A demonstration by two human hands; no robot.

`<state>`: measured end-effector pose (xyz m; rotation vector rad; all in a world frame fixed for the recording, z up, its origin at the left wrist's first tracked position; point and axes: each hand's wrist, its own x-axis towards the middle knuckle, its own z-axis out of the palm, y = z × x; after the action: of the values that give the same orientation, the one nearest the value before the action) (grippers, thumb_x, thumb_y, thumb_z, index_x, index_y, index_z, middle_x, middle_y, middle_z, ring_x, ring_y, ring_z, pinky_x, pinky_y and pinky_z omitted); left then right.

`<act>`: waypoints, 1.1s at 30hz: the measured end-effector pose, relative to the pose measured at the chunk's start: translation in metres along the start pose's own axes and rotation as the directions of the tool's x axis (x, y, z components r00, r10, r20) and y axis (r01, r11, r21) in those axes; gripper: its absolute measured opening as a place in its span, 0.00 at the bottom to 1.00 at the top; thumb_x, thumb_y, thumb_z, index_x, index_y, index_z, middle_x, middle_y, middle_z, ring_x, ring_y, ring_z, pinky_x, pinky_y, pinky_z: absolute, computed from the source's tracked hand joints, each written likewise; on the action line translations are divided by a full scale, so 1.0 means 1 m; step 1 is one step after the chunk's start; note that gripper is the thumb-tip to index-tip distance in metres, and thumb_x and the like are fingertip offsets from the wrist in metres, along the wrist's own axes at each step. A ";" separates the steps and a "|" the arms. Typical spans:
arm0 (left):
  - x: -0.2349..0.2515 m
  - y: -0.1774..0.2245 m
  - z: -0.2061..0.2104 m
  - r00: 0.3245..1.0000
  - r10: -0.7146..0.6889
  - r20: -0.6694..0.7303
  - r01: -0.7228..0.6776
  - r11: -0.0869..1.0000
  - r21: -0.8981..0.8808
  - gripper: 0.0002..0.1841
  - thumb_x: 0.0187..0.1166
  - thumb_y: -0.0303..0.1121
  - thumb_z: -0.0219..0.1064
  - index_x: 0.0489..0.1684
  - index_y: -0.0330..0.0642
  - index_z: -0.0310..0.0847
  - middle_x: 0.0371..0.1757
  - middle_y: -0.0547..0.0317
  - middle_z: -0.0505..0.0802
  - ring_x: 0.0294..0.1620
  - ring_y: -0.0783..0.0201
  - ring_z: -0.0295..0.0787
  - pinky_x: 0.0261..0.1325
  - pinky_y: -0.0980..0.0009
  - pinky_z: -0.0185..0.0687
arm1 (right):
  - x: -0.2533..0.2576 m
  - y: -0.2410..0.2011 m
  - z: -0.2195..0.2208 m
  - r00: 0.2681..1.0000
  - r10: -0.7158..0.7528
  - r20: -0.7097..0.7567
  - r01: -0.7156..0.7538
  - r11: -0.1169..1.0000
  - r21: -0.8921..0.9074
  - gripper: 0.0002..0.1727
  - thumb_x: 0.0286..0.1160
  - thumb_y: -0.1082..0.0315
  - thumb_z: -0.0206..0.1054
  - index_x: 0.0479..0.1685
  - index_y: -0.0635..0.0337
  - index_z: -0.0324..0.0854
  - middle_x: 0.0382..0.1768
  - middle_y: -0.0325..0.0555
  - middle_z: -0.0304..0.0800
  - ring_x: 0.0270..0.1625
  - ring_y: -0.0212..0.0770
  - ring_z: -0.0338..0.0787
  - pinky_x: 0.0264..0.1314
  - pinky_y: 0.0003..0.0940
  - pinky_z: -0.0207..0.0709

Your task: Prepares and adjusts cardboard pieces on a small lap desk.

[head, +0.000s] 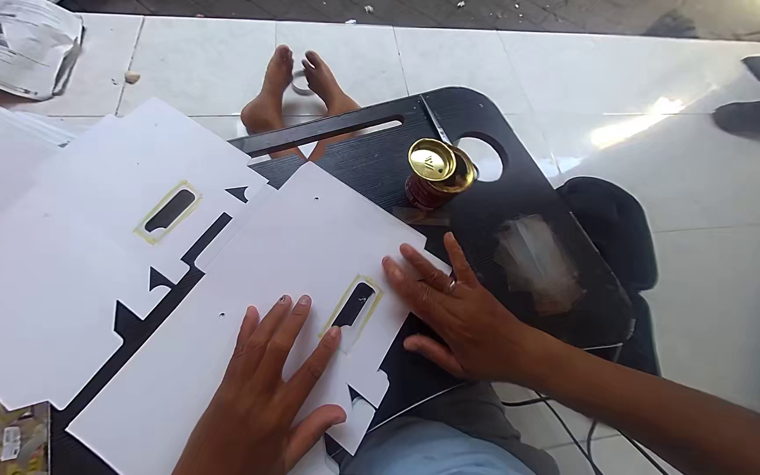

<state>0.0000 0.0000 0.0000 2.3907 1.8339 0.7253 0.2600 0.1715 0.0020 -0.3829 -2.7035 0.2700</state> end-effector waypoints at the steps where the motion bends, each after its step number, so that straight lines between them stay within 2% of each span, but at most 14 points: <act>1: -0.005 0.007 -0.001 1.000 -0.021 -0.007 0.020 0.999 -0.037 0.34 0.87 0.66 0.44 0.85 0.59 0.70 0.86 0.45 0.72 0.91 0.49 0.59 0.91 0.44 0.46 | -0.005 -0.011 -0.004 0.999 -0.041 -0.003 0.041 0.999 0.027 0.34 0.93 0.43 0.39 0.87 0.53 0.64 0.86 0.37 0.72 0.93 0.41 0.58 0.93 0.65 0.31; 3: -0.006 0.007 -0.001 0.999 -0.039 -0.030 0.036 0.995 -0.094 0.34 0.87 0.65 0.46 0.83 0.57 0.72 0.86 0.45 0.74 0.91 0.52 0.60 0.92 0.46 0.46 | -0.004 -0.026 -0.002 0.991 -0.137 0.003 0.135 0.983 0.125 0.30 0.94 0.45 0.39 0.86 0.48 0.65 0.87 0.34 0.70 0.94 0.37 0.54 0.94 0.59 0.27; 5: -0.006 0.008 0.000 0.998 -0.044 -0.041 0.040 0.994 -0.100 0.33 0.87 0.65 0.46 0.82 0.57 0.74 0.85 0.44 0.74 0.92 0.51 0.60 0.92 0.47 0.46 | -0.002 -0.034 0.001 0.974 -0.224 0.027 0.214 0.956 0.202 0.28 0.94 0.48 0.41 0.86 0.48 0.65 0.88 0.35 0.67 0.95 0.37 0.50 0.94 0.59 0.24; 8: -0.006 0.010 0.000 0.998 -0.053 -0.042 0.049 0.995 -0.083 0.32 0.88 0.64 0.45 0.81 0.56 0.75 0.84 0.41 0.75 0.91 0.50 0.61 0.92 0.48 0.48 | 0.001 -0.034 0.005 0.960 -0.274 0.066 0.251 0.939 0.237 0.30 0.94 0.46 0.40 0.87 0.48 0.64 0.89 0.35 0.65 0.96 0.38 0.47 0.93 0.60 0.20; 13: -0.005 0.013 0.001 0.996 -0.071 -0.057 0.070 0.997 -0.029 0.29 0.91 0.58 0.45 0.78 0.54 0.78 0.81 0.38 0.78 0.89 0.48 0.66 0.90 0.49 0.52 | 0.000 -0.036 0.001 0.963 -0.237 0.125 0.199 0.945 0.258 0.32 0.93 0.44 0.38 0.88 0.48 0.64 0.89 0.34 0.66 0.96 0.39 0.48 0.93 0.62 0.21; 19: -0.003 0.014 0.001 0.995 -0.082 -0.059 0.083 0.997 0.005 0.25 0.93 0.52 0.47 0.75 0.53 0.81 0.79 0.36 0.80 0.87 0.45 0.69 0.89 0.49 0.56 | -0.002 -0.044 -0.004 0.978 -0.177 0.113 0.136 0.944 0.300 0.33 0.93 0.44 0.37 0.85 0.54 0.67 0.84 0.36 0.73 0.94 0.38 0.54 0.91 0.66 0.20; 24: -0.001 0.013 0.003 0.995 -0.080 -0.064 0.080 0.997 0.008 0.23 0.93 0.49 0.49 0.73 0.52 0.83 0.77 0.36 0.82 0.85 0.43 0.71 0.88 0.48 0.58 | -0.007 -0.046 -0.007 0.979 -0.168 0.114 0.134 0.957 0.257 0.31 0.94 0.45 0.38 0.84 0.51 0.69 0.84 0.35 0.74 0.93 0.39 0.57 0.90 0.69 0.22; 26: -0.002 0.013 0.004 0.994 -0.080 -0.069 0.080 0.997 -0.008 0.23 0.92 0.50 0.50 0.72 0.50 0.83 0.78 0.37 0.81 0.86 0.43 0.70 0.88 0.48 0.57 | -0.009 -0.046 -0.006 0.980 -0.169 0.105 0.136 0.955 0.264 0.31 0.93 0.45 0.39 0.84 0.49 0.69 0.84 0.34 0.74 0.93 0.39 0.57 0.90 0.69 0.22; 28: -0.005 0.011 0.005 0.991 -0.087 -0.098 0.084 0.996 -0.043 0.24 0.91 0.50 0.52 0.66 0.43 0.83 0.77 0.38 0.83 0.86 0.45 0.70 0.89 0.50 0.57 | -0.009 -0.043 -0.008 0.985 -0.158 0.064 0.130 0.939 0.318 0.30 0.94 0.45 0.39 0.83 0.47 0.71 0.81 0.33 0.78 0.92 0.38 0.60 0.90 0.70 0.21; 30: -0.006 0.009 0.005 0.988 -0.097 -0.124 0.088 0.994 -0.071 0.24 0.91 0.51 0.54 0.62 0.40 0.84 0.76 0.38 0.83 0.86 0.46 0.70 0.89 0.51 0.57 | -0.007 -0.033 -0.014 0.998 -0.067 -0.018 0.069 0.926 0.371 0.29 0.95 0.47 0.39 0.79 0.49 0.74 0.74 0.34 0.85 0.87 0.36 0.68 0.94 0.64 0.27; 32: -0.007 0.009 0.005 0.984 -0.114 -0.136 0.103 0.991 -0.086 0.24 0.90 0.51 0.55 0.61 0.39 0.82 0.76 0.38 0.83 0.86 0.47 0.71 0.89 0.52 0.59 | -0.003 -0.018 -0.022 0.990 0.105 -0.099 -0.073 0.956 0.283 0.29 0.95 0.50 0.42 0.79 0.58 0.73 0.73 0.43 0.85 0.83 0.36 0.75 0.95 0.54 0.46; 33: -0.007 0.010 0.006 0.983 -0.122 -0.140 0.111 0.990 -0.086 0.24 0.89 0.52 0.56 0.60 0.38 0.79 0.76 0.38 0.83 0.86 0.47 0.71 0.88 0.53 0.60 | -0.002 -0.010 -0.026 0.975 0.192 -0.112 -0.166 0.964 0.206 0.29 0.93 0.52 0.46 0.82 0.63 0.69 0.77 0.48 0.81 0.83 0.38 0.75 0.93 0.50 0.53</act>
<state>0.0097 -0.0078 -0.0044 2.2150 1.9407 0.9618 0.2695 0.1646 0.0272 -0.5662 -2.4883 0.5388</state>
